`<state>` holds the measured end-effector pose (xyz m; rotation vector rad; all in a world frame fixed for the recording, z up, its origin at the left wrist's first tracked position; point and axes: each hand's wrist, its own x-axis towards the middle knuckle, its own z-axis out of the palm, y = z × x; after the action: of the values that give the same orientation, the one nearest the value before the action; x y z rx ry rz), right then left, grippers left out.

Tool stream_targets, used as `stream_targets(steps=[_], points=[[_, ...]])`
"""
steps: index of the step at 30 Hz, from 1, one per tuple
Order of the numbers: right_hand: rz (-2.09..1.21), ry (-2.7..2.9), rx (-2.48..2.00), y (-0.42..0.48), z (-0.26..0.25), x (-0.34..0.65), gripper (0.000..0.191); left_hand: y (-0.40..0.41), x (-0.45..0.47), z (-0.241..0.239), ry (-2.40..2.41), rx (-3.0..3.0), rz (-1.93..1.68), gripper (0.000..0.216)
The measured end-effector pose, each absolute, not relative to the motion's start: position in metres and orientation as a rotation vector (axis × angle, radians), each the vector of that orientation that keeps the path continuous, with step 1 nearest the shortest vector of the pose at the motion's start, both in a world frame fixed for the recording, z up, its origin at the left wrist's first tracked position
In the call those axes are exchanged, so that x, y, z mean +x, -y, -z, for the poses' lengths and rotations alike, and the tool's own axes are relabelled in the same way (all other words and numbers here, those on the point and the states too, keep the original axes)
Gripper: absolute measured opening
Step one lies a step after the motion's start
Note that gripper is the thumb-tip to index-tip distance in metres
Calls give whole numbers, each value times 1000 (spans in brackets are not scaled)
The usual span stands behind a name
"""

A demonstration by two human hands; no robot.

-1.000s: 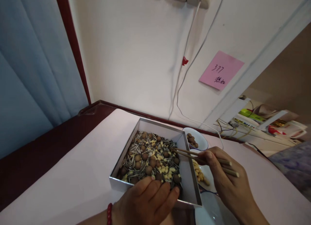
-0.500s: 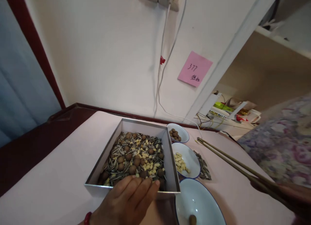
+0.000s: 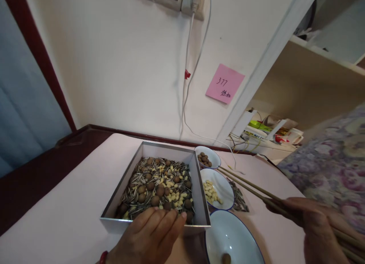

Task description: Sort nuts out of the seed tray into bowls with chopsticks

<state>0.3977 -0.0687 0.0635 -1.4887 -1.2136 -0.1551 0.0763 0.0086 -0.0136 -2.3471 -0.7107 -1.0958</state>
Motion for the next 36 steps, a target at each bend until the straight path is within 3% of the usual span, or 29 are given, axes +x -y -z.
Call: stream_targets(steps=[6,15,24,36], points=[[-38,1507,-1360,19,-83,343,21,-9,79,14,704,-2310,1103,29],[223,1698,-1151,-2,-94,317,17,-9,77,13,690,-2307,1069,30],[-230,1916,-1194,-42,-77,308,17,-6,79,10,731,-2315,1069,30],[-199,1924,-1183,-60,-61,309,23,-5,78,11,739,-2317,1054,26]])
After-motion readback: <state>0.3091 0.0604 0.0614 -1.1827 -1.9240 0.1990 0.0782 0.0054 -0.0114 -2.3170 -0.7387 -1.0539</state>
